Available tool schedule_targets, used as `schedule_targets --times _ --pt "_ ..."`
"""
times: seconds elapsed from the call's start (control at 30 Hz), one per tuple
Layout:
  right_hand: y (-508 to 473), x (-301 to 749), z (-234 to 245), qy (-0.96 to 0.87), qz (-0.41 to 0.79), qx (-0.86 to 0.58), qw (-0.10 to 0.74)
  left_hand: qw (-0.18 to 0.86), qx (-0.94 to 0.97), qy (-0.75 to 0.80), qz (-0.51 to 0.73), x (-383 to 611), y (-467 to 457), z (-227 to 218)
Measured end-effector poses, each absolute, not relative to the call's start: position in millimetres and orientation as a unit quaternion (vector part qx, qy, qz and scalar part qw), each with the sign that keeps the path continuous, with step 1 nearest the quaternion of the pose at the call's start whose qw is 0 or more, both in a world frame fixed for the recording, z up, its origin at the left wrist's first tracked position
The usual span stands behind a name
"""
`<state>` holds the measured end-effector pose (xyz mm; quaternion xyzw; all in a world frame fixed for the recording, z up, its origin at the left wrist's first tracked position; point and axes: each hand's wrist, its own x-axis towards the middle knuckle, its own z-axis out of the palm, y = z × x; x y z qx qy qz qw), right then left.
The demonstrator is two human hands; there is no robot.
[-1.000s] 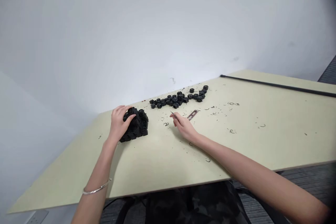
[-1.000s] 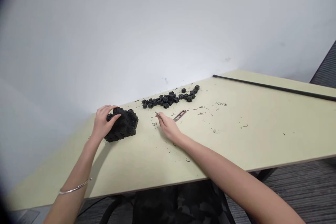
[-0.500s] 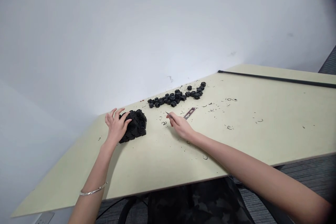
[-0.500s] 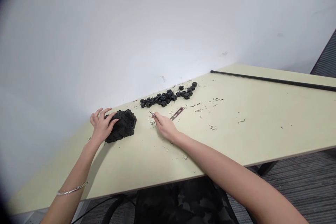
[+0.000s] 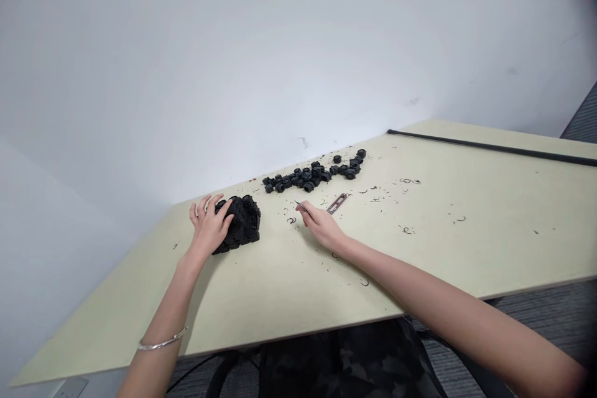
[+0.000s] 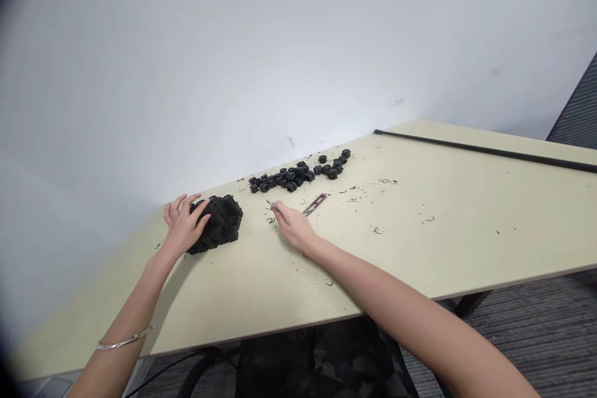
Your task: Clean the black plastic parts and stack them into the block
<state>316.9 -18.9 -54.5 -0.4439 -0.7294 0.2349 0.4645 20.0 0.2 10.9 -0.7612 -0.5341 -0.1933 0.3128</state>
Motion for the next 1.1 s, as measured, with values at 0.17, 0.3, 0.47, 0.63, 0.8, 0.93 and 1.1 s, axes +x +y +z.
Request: schedule_targets --times 0.17,0.3,0.47,0.63,0.8,0.93,1.1 --pt "-19 317 -54 -0.732 0.235 -0.45 0.454 0.337 -0.756 -0.525 -0.2 21 0 11" --pt "-20 317 -53 -0.735 0.237 -0.451 0.447 0.343 -0.755 -0.521 -0.2 22 -1 11" --pt "-21 317 -52 -0.734 0.234 -0.452 0.449 0.338 -0.76 -0.52 -0.196 22 -2 10" --pt "-21 317 -52 -0.735 0.237 -0.451 0.448 0.327 -0.759 -0.529 -0.193 25 -4 11" --pt "-18 316 -55 -0.734 0.228 -0.459 0.446 0.334 -0.761 -0.512 -0.216 37 -9 12" --pt "-16 316 -58 -0.731 0.208 -0.46 0.46 0.332 -0.79 -0.455 -0.242 58 -10 10" --pt "-14 316 -59 -0.726 0.174 -0.447 0.493 0.317 -0.819 -0.398 -0.265 94 -8 5"
